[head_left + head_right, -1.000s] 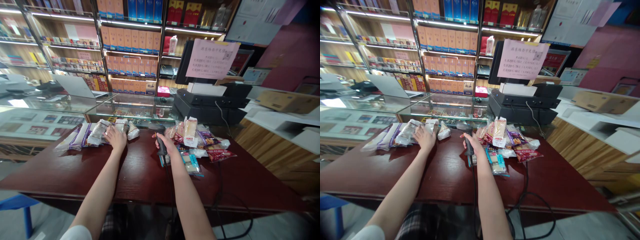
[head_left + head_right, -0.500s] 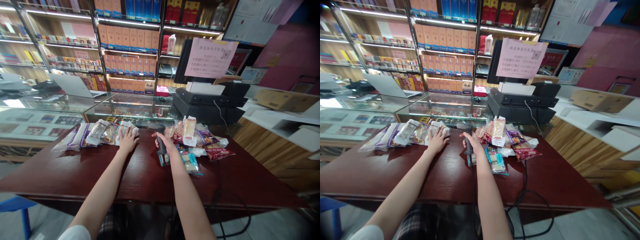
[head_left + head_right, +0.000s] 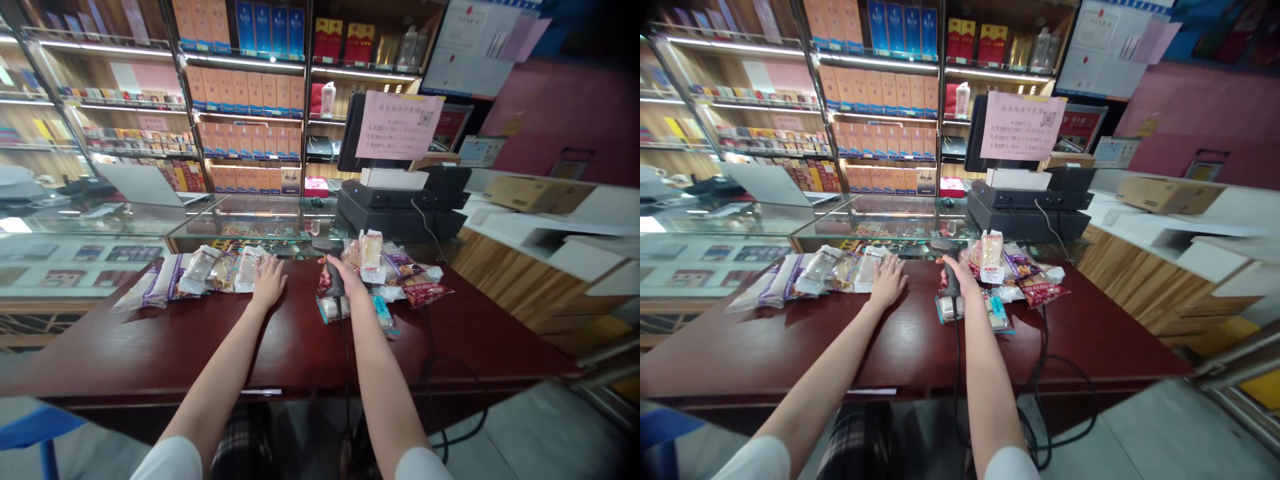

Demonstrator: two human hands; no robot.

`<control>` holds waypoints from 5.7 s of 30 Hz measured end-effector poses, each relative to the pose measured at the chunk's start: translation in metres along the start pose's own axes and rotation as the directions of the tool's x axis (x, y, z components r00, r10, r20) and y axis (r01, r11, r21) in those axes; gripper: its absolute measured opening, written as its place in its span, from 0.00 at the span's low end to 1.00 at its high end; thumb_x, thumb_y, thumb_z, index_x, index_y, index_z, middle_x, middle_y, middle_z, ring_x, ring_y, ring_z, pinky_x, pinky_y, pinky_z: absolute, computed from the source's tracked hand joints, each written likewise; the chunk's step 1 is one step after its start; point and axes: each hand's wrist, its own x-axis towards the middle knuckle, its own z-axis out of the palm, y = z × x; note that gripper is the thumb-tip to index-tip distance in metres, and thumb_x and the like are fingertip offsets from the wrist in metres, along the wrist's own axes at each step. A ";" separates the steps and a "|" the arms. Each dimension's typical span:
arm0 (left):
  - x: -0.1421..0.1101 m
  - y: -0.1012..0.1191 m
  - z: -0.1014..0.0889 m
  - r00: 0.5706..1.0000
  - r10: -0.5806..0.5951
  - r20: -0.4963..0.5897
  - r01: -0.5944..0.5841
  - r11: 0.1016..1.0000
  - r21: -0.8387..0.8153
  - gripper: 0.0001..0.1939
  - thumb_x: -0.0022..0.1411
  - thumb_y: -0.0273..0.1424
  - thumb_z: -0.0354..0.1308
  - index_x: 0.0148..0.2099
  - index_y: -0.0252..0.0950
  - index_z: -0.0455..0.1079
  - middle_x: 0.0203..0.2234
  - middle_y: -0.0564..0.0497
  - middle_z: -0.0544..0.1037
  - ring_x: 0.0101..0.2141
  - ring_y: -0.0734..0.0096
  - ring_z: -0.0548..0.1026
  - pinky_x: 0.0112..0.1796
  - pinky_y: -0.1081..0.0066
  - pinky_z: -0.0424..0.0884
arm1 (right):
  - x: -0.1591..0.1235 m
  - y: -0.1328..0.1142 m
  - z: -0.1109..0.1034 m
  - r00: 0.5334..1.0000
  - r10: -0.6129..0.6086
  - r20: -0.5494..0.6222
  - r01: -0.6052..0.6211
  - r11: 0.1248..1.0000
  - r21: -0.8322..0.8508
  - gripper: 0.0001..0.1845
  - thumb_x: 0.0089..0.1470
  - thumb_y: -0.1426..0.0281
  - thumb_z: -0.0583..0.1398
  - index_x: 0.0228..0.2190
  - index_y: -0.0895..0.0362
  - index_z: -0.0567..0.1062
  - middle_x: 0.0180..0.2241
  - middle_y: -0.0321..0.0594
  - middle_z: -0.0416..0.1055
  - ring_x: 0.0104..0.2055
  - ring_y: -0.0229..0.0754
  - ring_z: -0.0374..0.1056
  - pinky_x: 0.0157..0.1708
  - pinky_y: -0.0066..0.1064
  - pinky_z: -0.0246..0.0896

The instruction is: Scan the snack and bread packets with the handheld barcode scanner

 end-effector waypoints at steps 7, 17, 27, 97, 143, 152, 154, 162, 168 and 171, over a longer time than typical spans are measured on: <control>0.002 0.057 -0.004 0.936 0.266 0.230 -0.152 0.896 -0.417 0.24 0.69 0.43 0.47 0.60 0.35 0.66 0.57 0.39 0.71 0.58 0.57 0.68 0.61 0.53 0.59 | -0.041 -0.013 -0.020 0.989 -0.064 -0.131 0.062 0.998 -0.019 0.13 0.51 0.60 0.65 0.33 0.55 0.69 0.17 0.30 0.68 0.15 0.34 0.61 0.14 0.25 0.58; -0.022 0.134 0.003 0.893 0.196 0.404 -0.051 0.938 -0.342 0.28 0.61 0.47 0.57 0.58 0.35 0.69 0.51 0.38 0.71 0.52 0.49 0.70 0.53 0.52 0.66 | -0.110 -0.001 -0.067 0.971 0.035 -0.235 -0.022 0.998 0.058 0.15 0.52 0.58 0.63 0.33 0.58 0.72 0.14 0.32 0.65 0.15 0.34 0.60 0.14 0.24 0.57; -0.024 0.111 0.002 0.985 0.033 0.169 0.037 0.917 -0.396 0.26 0.57 0.41 0.64 0.56 0.40 0.71 0.50 0.42 0.65 0.52 0.52 0.69 0.54 0.52 0.67 | -0.118 0.002 -0.066 0.976 0.074 -0.203 -0.062 0.996 0.067 0.16 0.52 0.58 0.62 0.35 0.59 0.72 0.14 0.31 0.66 0.14 0.34 0.60 0.14 0.24 0.58; -0.043 -0.033 -0.014 0.962 -0.273 0.002 0.257 0.901 -0.350 0.30 0.55 0.36 0.67 0.58 0.34 0.64 0.55 0.36 0.62 0.56 0.47 0.68 0.58 0.50 0.64 | -0.062 0.057 0.027 0.982 0.149 0.120 -0.157 0.985 0.065 0.13 0.53 0.61 0.61 0.35 0.58 0.72 0.34 0.43 0.79 0.17 0.32 0.62 0.14 0.25 0.57; -0.025 -0.007 -0.077 0.970 -0.233 -0.074 0.244 0.941 0.235 0.26 0.66 0.35 0.48 0.65 0.37 0.63 0.68 0.41 0.58 0.70 0.44 0.33 0.62 0.35 0.27 | -0.054 0.054 0.026 0.997 0.040 -0.062 -0.025 0.974 0.225 0.17 0.46 0.58 0.64 0.32 0.56 0.70 0.32 0.39 0.79 0.16 0.33 0.62 0.14 0.26 0.58; 0.006 0.035 -0.006 0.951 -0.073 0.301 0.087 0.996 -0.035 0.41 0.60 0.47 0.58 0.66 0.25 0.56 0.66 0.26 0.57 0.67 0.42 0.54 0.63 0.51 0.50 | -0.055 0.048 0.016 0.989 0.051 -0.137 -0.025 0.983 0.184 0.19 0.50 0.54 0.61 0.32 0.58 0.72 0.14 0.32 0.67 0.14 0.35 0.61 0.15 0.25 0.55; 0.009 0.041 0.008 0.936 -0.092 0.340 0.128 0.988 -0.087 0.43 0.60 0.49 0.58 0.67 0.24 0.55 0.64 0.24 0.59 0.65 0.43 0.58 0.62 0.53 0.54 | -0.054 0.049 0.014 0.984 0.044 -0.170 -0.012 0.983 0.183 0.19 0.50 0.53 0.61 0.32 0.58 0.72 0.14 0.32 0.67 0.14 0.35 0.61 0.15 0.25 0.56; 0.007 0.049 0.024 0.919 -0.097 0.381 0.184 0.963 -0.199 0.47 0.59 0.53 0.57 0.72 0.38 0.46 0.69 0.33 0.52 0.68 0.45 0.51 0.62 0.47 0.50 | -0.055 0.046 0.013 0.982 0.029 -0.188 0.010 0.980 0.200 0.18 0.48 0.55 0.62 0.34 0.56 0.69 0.16 0.31 0.69 0.15 0.35 0.63 0.15 0.26 0.56; 0.004 0.049 0.019 0.896 -0.055 0.440 0.134 0.980 -0.149 0.38 0.61 0.53 0.54 0.69 0.46 0.56 0.69 0.39 0.54 0.67 0.45 0.53 0.62 0.43 0.47 | -0.054 0.047 0.013 0.974 0.016 -0.224 0.032 0.977 0.212 0.19 0.47 0.55 0.63 0.35 0.55 0.69 0.22 0.33 0.73 0.15 0.34 0.63 0.15 0.26 0.57; 0.003 0.051 0.015 0.900 -0.083 0.427 0.147 0.982 -0.119 0.40 0.59 0.55 0.56 0.69 0.45 0.57 0.68 0.38 0.55 0.67 0.42 0.52 0.62 0.40 0.43 | -0.054 0.046 0.012 0.970 0.023 -0.243 0.032 0.975 0.221 0.18 0.47 0.56 0.63 0.34 0.55 0.69 0.25 0.35 0.75 0.15 0.34 0.63 0.15 0.26 0.58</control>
